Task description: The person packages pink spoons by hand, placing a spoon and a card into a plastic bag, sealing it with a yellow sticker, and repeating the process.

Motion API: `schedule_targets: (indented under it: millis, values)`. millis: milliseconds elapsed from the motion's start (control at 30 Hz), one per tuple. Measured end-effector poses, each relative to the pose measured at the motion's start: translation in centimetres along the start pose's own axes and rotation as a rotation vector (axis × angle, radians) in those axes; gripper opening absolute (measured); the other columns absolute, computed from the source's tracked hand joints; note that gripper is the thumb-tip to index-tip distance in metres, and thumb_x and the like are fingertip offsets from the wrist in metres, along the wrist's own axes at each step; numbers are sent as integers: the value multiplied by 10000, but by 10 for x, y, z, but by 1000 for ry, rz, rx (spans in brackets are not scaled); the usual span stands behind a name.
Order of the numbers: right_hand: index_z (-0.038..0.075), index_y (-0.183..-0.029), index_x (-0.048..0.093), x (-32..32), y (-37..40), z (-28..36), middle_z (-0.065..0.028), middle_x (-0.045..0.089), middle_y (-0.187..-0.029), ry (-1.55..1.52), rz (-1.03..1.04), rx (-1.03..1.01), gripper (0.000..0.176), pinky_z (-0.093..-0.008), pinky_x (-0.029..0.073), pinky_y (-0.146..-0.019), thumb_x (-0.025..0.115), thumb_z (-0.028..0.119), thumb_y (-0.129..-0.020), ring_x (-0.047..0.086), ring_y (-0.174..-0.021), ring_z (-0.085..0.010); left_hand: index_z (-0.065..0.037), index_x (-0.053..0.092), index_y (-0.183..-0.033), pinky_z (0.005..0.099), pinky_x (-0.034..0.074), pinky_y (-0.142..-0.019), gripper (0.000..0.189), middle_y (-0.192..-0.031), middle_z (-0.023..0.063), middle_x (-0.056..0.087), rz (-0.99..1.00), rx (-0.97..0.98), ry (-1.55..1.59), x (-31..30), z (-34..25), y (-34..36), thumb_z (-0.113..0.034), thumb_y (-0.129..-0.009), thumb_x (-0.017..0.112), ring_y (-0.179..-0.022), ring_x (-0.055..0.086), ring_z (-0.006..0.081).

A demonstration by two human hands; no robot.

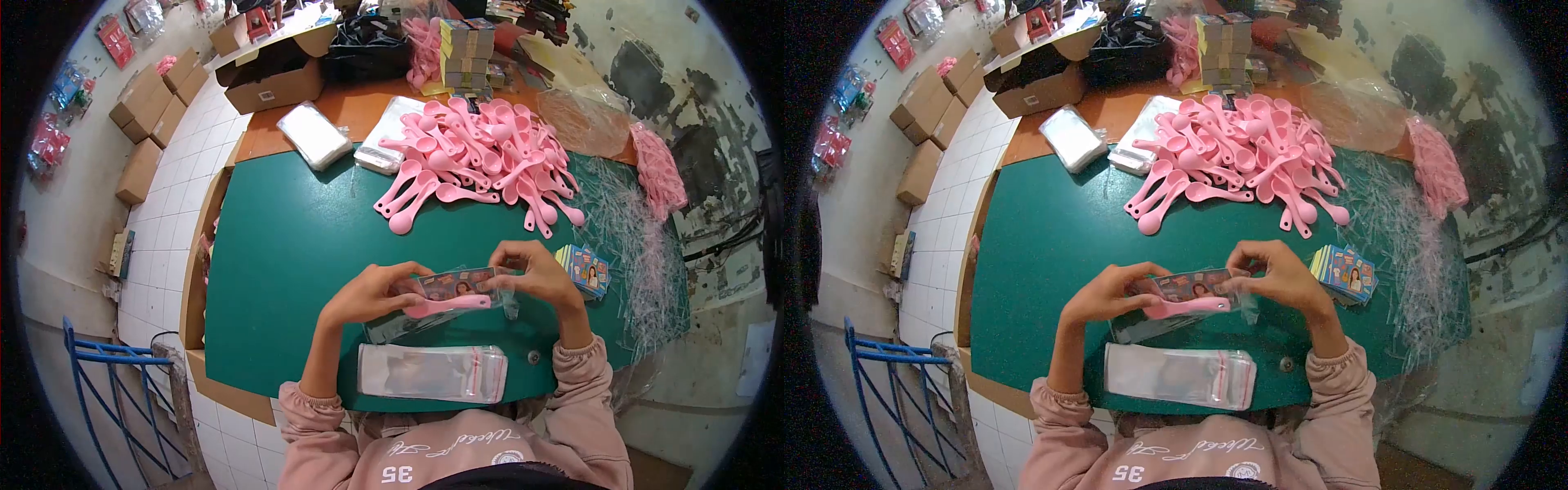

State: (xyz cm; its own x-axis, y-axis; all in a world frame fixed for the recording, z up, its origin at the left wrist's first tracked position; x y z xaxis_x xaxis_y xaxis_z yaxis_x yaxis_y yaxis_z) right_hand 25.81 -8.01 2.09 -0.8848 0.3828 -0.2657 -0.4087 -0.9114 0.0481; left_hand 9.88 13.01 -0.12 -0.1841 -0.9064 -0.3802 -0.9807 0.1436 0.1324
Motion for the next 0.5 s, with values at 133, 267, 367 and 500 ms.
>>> schedule_targets:
  millis: [133,267,367,500]
  values:
    - [7,-732,592,11,-2,-4,7,547,-644,-97,93,145,116,-196,382,-557,683,69,-694,472,-605,-54,-93,451,-1206,302,500,-681,480,-885,99,648,-2,62,146,6,2,1,-157,-775,655,-773,625,148]
    - [19,-724,566,8,-1,-18,27,520,-646,-168,23,165,154,-198,377,-568,703,78,-686,452,-630,-42,-86,414,-1234,294,505,-749,528,-933,125,628,1,-6,302,9,-8,2,-82,-763,654,-825,615,160]
    - [19,-715,563,7,-2,-16,29,525,-657,-127,-51,131,152,-195,379,-572,702,72,-686,456,-641,-36,-76,383,-1258,286,503,-757,550,-935,132,617,-53,4,306,12,-2,0,-78,-774,645,-845,606,160]
    - [2,-769,590,6,2,-3,-13,571,-702,-67,-178,73,148,-210,417,-599,694,77,-695,507,-668,-64,-91,262,-1323,287,501,-762,585,-1001,172,577,-530,25,15,32,3,-1,-98,-835,583,-889,602,199]
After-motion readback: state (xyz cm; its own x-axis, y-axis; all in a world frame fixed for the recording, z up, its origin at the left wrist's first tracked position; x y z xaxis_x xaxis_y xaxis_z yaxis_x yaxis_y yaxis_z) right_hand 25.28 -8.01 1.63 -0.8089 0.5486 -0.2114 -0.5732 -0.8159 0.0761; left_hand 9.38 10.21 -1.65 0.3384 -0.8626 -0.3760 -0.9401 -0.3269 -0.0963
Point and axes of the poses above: each hand's wrist, its own y-axis away from the middle knuckle, its own x-axis out of the palm, z = x × y, the point moved 1 cm from there along -y, towards the middle knuckle
